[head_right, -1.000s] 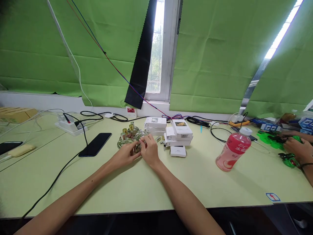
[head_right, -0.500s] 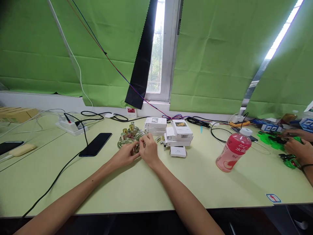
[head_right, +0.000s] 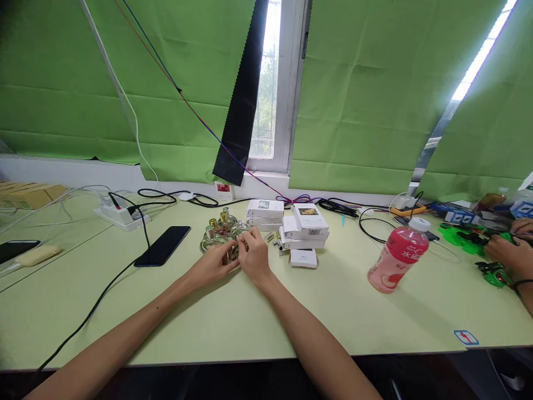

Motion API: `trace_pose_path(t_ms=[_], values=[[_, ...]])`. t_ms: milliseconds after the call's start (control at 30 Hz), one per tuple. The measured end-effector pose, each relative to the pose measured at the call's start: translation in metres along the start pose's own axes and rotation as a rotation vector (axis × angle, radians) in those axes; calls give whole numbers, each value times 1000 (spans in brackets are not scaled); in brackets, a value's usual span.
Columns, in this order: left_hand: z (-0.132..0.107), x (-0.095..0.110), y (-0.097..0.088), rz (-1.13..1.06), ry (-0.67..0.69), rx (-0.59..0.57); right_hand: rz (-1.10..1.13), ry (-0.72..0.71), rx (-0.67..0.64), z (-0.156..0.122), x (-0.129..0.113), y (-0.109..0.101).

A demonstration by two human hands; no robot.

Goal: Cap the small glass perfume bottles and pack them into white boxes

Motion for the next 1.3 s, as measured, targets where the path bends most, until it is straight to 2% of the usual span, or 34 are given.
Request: trace_pose_path(t_ms=[433,1300], values=[[0,0,-1,8,16,15,-21,-2,29,-3,-2,-3],[0,-1,-1,-15,2,21,-23,96,95,-5,1,-7]])
Point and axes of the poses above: each hand's wrist, its own z-axis towards the middle knuckle, its own y-axis out of the palm, x = y × z, the point moved 5 cm from there along z, towards the middle knuckle, and after that the axes turned 13 degrees about x, right-handed, at the moved point
